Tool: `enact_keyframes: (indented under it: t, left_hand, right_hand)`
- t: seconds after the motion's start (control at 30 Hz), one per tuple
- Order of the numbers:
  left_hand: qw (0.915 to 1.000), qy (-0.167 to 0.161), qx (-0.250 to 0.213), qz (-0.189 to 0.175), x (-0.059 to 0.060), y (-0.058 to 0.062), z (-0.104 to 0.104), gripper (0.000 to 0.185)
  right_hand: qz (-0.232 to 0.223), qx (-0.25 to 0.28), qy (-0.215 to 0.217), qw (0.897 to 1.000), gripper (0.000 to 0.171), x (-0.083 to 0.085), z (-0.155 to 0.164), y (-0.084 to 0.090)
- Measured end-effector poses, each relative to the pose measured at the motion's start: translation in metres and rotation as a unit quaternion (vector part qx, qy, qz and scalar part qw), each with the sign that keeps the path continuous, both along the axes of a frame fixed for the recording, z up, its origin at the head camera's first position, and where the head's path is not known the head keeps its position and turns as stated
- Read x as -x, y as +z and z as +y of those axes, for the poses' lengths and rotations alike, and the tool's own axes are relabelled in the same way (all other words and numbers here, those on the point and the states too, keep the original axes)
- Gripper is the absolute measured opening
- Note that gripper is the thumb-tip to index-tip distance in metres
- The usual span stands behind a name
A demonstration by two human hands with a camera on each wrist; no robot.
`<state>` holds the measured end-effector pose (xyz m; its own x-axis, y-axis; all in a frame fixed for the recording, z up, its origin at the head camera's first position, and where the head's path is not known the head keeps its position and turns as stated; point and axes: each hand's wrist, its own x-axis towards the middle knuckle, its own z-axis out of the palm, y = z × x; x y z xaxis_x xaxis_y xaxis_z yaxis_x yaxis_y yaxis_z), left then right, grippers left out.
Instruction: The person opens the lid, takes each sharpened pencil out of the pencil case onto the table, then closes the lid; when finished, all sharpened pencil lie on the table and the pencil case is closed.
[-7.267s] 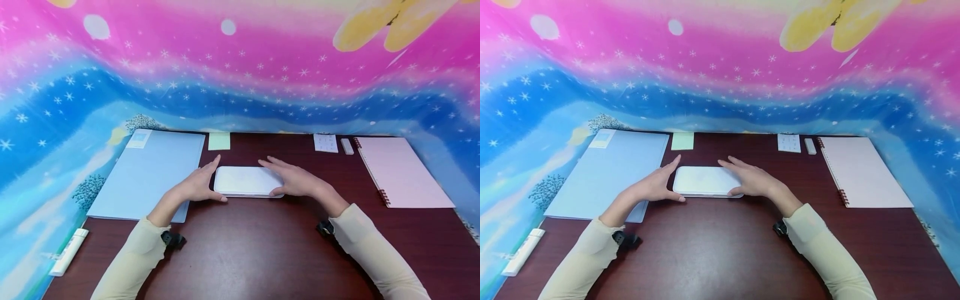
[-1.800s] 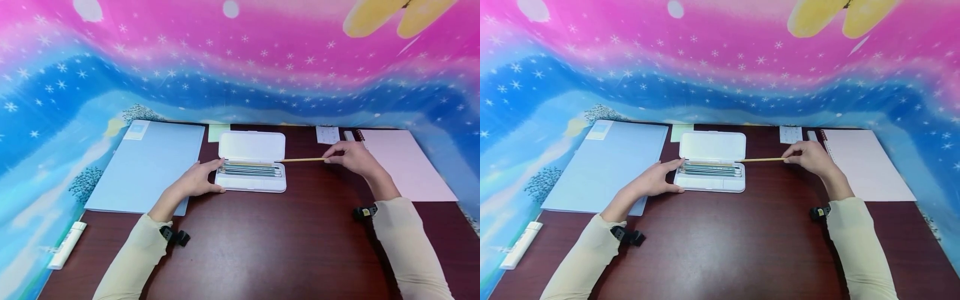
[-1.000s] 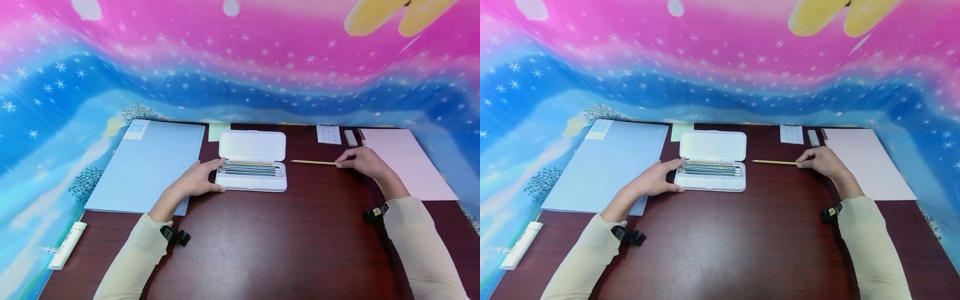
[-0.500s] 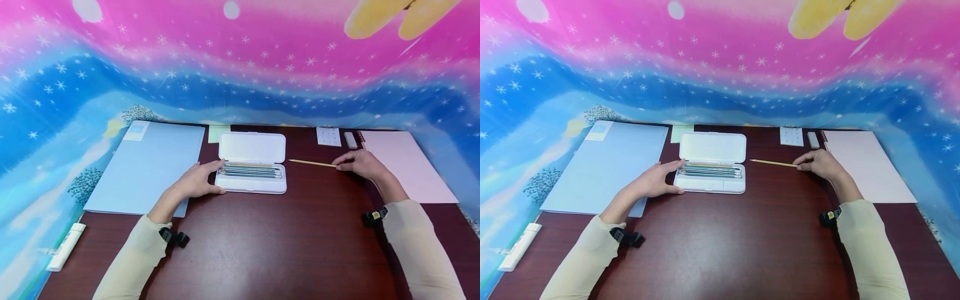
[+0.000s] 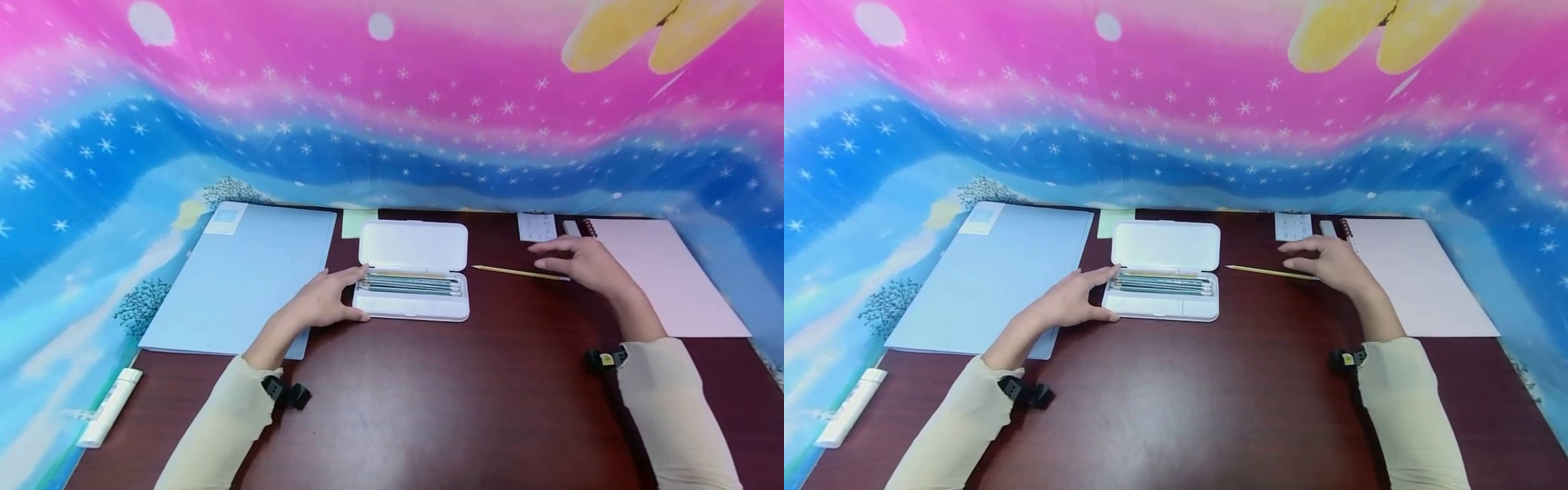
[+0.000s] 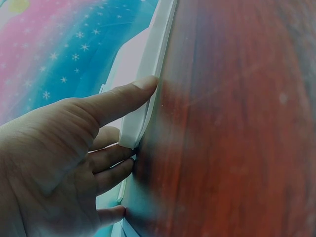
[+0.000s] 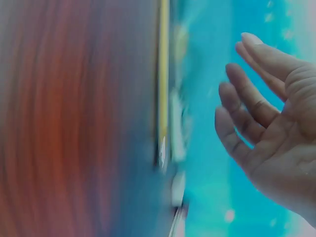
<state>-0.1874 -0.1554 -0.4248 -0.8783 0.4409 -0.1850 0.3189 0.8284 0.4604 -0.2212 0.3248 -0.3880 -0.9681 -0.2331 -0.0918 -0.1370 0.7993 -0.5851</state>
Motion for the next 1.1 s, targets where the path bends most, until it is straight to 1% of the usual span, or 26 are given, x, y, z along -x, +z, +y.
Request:
enact_keyframes:
  t: [0.1, 0.17, 0.3, 0.4, 0.57, 0.67, 0.83, 0.93, 1.03, 1.1]
  left_hand:
    - [1.0, -0.003, 0.001, 0.007, 0.0, -0.001, 0.0, 0.097]
    - [0.9999, -0.005, -0.001, 0.009, 0.0, -0.001, 0.001, 0.096]
    - [1.0, -0.008, -0.003, 0.003, -0.001, -0.002, 0.003, 0.097]
    - [1.0, -0.005, -0.001, 0.003, -0.001, -0.001, 0.003, 0.097]
    - [0.9999, 0.003, 0.003, 0.011, -0.001, 0.001, 0.001, 0.098]
    - [0.9999, 0.001, 0.007, 0.012, 0.001, 0.001, 0.0, 0.098]
    - [0.9999, 0.002, 0.009, 0.014, 0.002, 0.001, 0.0, 0.098]
    - [0.9998, 0.001, 0.009, 0.015, 0.002, 0.001, 0.0, 0.098]
    - [0.9999, 0.001, 0.009, 0.013, 0.001, 0.001, 0.0, 0.097]
    - [0.9999, -0.001, 0.008, 0.012, 0.001, 0.0, 0.001, 0.097]
  right_hand:
    - [0.007, 0.03, 0.008, 0.999, 0.041, -0.002, -0.024, 0.004]
    - [0.012, 0.037, 0.015, 0.999, 0.039, 0.0, -0.039, 0.005]
    - [0.014, 0.034, 0.042, 0.998, 0.035, 0.0, -0.068, 0.002]
    - [0.023, 0.021, 0.08, 0.996, 0.031, 0.001, -0.092, -0.003]
    - [0.034, -0.024, 0.157, 0.987, 0.027, 0.0, -0.132, -0.011]
    - [0.041, -0.063, 0.183, 0.98, 0.027, 0.0, -0.147, -0.013]
    - [0.062, -0.13, 0.19, 0.971, 0.025, 0.0, -0.162, -0.012]
    - [0.064, -0.164, 0.192, 0.965, 0.026, 0.0, -0.167, -0.011]
    - [0.072, -0.184, 0.196, 0.96, 0.024, -0.001, -0.171, -0.011]
    - [0.077, -0.185, 0.196, 0.96, 0.023, -0.002, -0.171, -0.011]
